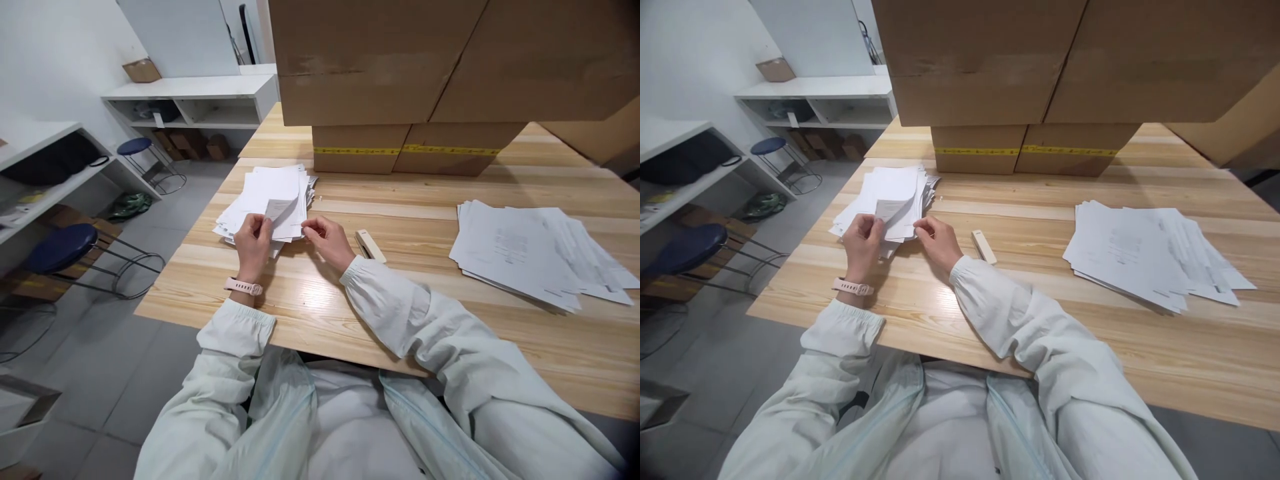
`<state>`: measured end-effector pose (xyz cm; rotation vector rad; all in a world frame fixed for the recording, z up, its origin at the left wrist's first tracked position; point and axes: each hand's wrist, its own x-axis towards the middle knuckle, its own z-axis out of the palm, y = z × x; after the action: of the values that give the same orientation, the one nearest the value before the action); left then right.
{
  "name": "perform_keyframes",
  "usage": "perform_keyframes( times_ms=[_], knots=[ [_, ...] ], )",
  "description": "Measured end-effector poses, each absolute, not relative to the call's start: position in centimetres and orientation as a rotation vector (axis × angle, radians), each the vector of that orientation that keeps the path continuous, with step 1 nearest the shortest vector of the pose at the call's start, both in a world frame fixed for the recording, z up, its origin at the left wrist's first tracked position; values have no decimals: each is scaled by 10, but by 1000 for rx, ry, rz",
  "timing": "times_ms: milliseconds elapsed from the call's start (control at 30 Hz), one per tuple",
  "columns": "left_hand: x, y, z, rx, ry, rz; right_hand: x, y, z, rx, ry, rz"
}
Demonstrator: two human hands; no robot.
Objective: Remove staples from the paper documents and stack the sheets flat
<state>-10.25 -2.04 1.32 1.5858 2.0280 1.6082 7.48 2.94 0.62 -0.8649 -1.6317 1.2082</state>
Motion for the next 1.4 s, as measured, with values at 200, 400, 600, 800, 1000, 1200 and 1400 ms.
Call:
perform_keyframes(
  times_ms=[200, 400, 600, 800, 1000, 1200, 1400],
  knots=[
    [-101, -18, 15, 1619, 2195, 1762, 69, 29, 2, -864, -1443, 1341],
    [-103, -21, 15, 1890, 2046, 1499, 66, 30, 5, -906, -1356, 1397],
    [-106, -25, 15, 2022, 1898, 1276, 66, 31, 6, -877, -1308, 1420],
    [-107, -24, 13, 2006, 1901, 1289, 65, 26, 14, -835, -1192, 1550],
    [-107, -24, 13, 1929, 1906, 1358, 65, 25, 17, -841, -1163, 1616],
    [-108, -24, 9, 1912, 1841, 1487, 66, 25, 18, -820, -1153, 1619],
    [-109, -17, 2, 1591, 1952, 1642, 66, 26, 14, -808, -1172, 1570]
  ],
)
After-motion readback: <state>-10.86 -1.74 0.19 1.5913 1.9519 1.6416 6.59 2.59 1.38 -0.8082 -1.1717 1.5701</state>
